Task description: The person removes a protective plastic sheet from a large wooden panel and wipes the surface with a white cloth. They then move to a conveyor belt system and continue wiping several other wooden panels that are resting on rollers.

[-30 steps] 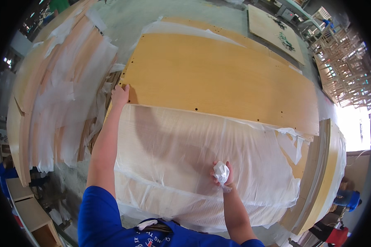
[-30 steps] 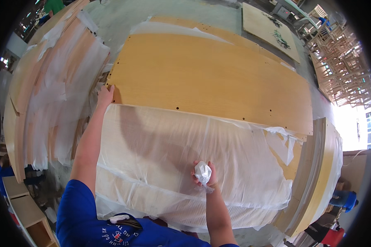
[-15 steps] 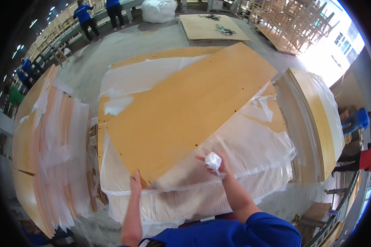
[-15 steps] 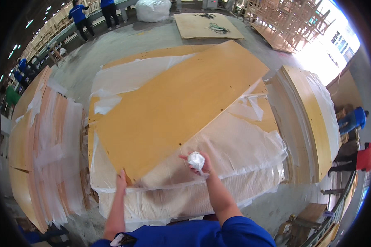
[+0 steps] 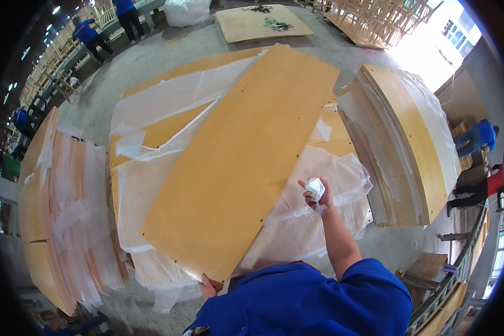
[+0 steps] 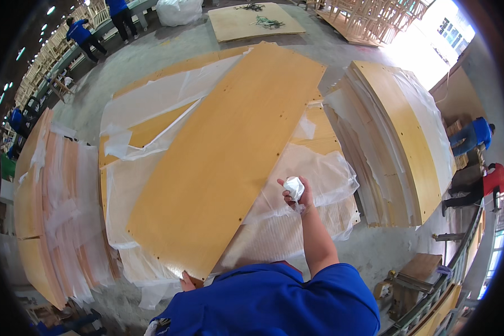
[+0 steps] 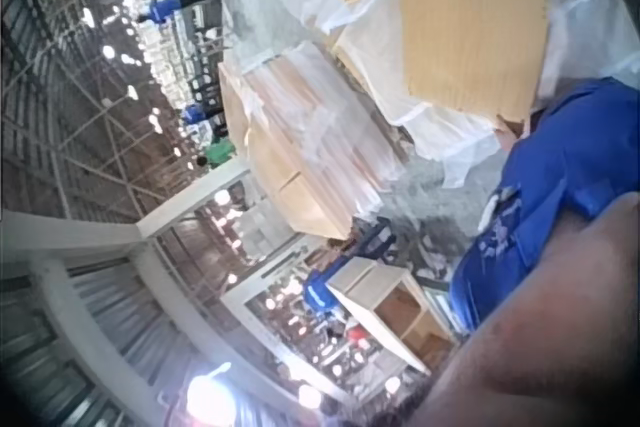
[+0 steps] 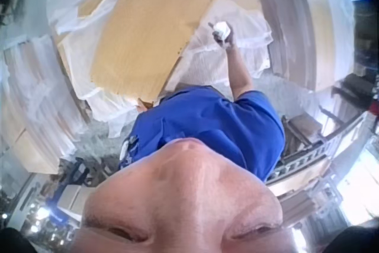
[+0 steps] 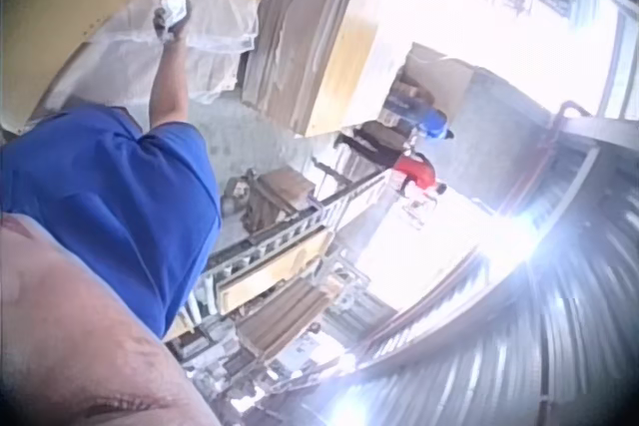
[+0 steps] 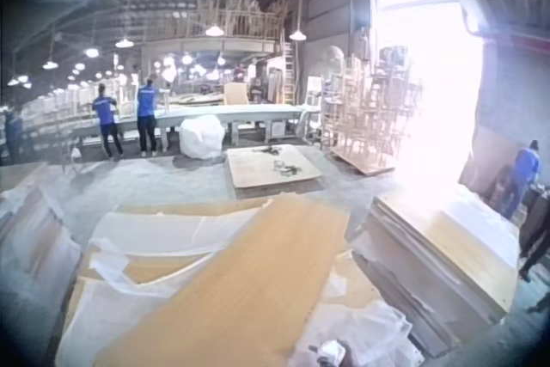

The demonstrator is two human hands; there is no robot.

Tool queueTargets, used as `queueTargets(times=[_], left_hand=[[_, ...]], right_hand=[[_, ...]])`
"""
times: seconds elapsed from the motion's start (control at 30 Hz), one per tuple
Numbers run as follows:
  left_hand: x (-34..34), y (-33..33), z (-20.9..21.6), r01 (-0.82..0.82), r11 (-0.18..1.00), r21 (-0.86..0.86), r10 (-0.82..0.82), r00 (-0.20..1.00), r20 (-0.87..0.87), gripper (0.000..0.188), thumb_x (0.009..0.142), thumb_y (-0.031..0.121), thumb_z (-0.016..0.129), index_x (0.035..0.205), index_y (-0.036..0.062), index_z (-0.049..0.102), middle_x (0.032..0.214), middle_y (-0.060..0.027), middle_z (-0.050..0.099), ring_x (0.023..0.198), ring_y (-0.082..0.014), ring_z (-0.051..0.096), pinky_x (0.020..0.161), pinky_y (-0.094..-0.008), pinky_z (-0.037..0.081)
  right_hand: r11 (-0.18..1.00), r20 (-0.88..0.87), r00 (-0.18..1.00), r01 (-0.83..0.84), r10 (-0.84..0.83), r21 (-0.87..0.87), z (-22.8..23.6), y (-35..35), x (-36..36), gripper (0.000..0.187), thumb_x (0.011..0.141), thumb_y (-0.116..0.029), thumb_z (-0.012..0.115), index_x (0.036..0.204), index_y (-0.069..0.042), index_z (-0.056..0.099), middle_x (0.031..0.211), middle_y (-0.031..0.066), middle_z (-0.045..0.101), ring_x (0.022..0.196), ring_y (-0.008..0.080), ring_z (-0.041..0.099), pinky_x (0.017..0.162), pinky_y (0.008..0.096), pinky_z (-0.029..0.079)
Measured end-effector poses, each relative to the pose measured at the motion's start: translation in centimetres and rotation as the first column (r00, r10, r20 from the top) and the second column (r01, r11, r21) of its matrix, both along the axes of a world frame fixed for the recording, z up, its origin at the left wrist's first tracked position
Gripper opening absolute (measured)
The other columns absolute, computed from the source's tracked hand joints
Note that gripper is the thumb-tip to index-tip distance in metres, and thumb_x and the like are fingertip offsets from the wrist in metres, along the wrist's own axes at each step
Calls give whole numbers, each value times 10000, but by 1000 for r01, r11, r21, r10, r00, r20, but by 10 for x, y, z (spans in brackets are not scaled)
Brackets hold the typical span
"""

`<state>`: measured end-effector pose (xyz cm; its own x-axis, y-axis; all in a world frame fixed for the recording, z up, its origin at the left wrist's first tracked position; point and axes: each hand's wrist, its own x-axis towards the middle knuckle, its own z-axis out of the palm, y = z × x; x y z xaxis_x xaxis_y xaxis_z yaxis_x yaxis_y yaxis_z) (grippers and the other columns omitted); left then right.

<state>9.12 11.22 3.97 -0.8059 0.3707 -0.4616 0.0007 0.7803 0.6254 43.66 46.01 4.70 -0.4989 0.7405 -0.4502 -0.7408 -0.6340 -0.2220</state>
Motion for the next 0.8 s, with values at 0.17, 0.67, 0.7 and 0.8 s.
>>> queueTargets(times=[0.17,0.67,0.7,0.8], left_hand=[[-41,-10,-12,-302,924,236,316,948,-24,708,957,528,256,1235,-85,475,1221,-300,513,1090,-435,511,904,-451,412],[-180,-26,-8,-106,994,-28,96,963,-252,650,976,470,282,1219,-91,502,1207,-292,530,1091,-455,503,899,-465,411],[-196,-29,-6,-81,997,2,77,944,-320,641,977,464,292,1217,-92,503,1205,-292,532,1086,-452,508,894,-465,413],[-237,-30,-6,-17,996,82,48,918,-393,613,978,448,322,1213,-87,504,1197,-287,541,1075,-442,521,883,-467,416]], right_hand=[[999,-102,994,42,-40,18,4,-10,12,433,853,-489,512,1039,-107,596,1112,153,572,619,168,495,441,226,392],[992,-119,986,-118,114,-33,19,-88,-71,476,867,-492,467,1161,-123,529,1001,172,563,621,188,497,448,245,390],[990,-97,986,-136,132,-34,15,-97,-77,483,864,-495,469,1164,-122,532,1000,170,566,622,194,501,448,251,391],[978,-11,985,-171,171,-122,10,-129,-93,489,862,-517,461,1154,-135,546,970,166,565,624,192,496,443,258,394]])
